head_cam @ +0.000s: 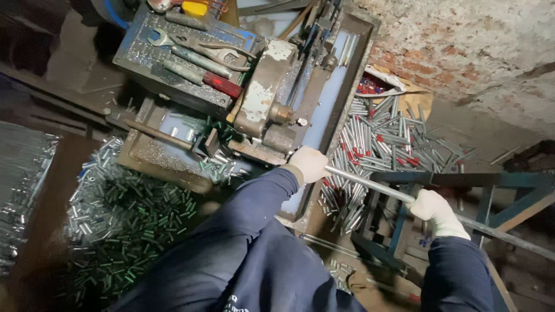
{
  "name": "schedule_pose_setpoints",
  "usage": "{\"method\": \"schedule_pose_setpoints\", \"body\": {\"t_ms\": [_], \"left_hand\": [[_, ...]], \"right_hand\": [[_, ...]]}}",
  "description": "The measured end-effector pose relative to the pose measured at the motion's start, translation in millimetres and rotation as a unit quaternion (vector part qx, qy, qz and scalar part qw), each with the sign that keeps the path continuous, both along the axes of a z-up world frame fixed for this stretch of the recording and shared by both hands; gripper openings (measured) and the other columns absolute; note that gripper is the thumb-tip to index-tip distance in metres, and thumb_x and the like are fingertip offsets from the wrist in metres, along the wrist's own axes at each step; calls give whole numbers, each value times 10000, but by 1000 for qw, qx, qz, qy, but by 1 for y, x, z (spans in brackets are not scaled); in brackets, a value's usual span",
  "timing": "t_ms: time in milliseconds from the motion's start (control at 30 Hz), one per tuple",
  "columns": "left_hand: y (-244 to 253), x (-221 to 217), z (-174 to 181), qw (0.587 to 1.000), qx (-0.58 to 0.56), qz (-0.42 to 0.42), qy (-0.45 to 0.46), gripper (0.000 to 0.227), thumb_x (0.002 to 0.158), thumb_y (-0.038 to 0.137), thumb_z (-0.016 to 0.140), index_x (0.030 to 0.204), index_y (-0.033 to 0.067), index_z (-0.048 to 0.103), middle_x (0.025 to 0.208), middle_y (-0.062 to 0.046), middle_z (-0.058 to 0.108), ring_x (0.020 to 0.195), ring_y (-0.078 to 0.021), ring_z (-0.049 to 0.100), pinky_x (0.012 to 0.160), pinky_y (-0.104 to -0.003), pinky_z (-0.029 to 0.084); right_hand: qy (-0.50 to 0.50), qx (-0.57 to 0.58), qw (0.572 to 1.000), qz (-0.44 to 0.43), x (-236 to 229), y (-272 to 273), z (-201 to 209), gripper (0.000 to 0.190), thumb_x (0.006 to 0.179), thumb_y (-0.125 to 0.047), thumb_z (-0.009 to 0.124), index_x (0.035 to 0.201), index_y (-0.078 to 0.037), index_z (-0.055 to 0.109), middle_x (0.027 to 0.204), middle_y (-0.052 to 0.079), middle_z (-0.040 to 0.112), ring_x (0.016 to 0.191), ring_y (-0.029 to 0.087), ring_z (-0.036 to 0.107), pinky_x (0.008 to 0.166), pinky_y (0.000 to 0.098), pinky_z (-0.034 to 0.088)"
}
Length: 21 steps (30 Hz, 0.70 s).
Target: The person operates a manual metal cutting machine by repeatedly pulling a long metal rod through a cutting mechanism. The person wears gloves and maintains a steady rhythm, feeding the rod into the machine and collecting the cut pieces.
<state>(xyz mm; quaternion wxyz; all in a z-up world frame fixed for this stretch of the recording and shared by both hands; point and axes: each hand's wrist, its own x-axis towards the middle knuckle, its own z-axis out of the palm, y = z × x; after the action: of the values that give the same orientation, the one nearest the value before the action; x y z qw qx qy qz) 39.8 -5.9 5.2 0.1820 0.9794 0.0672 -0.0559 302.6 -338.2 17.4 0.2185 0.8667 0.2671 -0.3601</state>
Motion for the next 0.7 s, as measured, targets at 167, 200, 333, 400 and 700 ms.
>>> {"method": "schedule_pose_setpoints", "body": {"t_ms": [167,200,333,400,700], "left_hand": [[5,2,-10,999,-4,32,-16,371,868,568,659,941,219,762,902,-36,812,917,-269,793,873,-454,557],[7,1,10,999,-5,36,-15,371,868,568,659,941,219,762,902,-36,812,917,-269,793,873,-454,557],[3,-14,41,993,-4,-34,115,291,1028,444,588,1004,181,710,886,-41,761,771,-303,731,855,-480,544],[1,-19,35,995,21,-36,95,306,1018,450,584,990,178,721,872,-44,763,744,-301,743,807,-489,554],[-8,-34,-6,996,4,14,-84,360,845,465,727,981,135,678,870,-109,777,880,-324,774,841,-464,540]], "right_hand": [[-98,92,991,-14,-37,-6,47,499,913,-486,579,1272,-192,762,1237,137,815,1229,342,737,1033,480,603],[-97,92,991,-9,-31,-24,38,499,913,-486,579,1272,-192,762,1237,137,815,1229,342,737,1033,480,603],[-187,142,972,-30,-24,-78,13,529,894,-388,568,1330,-142,737,1204,183,798,1126,409,745,997,472,577],[-186,126,973,-51,-23,-77,15,543,911,-387,549,1352,-139,746,1237,194,795,1156,414,742,1041,459,563],[-75,9,997,-10,-18,-43,10,566,849,-520,593,1241,-179,816,1239,149,838,1236,345,752,1047,483,597]]}}
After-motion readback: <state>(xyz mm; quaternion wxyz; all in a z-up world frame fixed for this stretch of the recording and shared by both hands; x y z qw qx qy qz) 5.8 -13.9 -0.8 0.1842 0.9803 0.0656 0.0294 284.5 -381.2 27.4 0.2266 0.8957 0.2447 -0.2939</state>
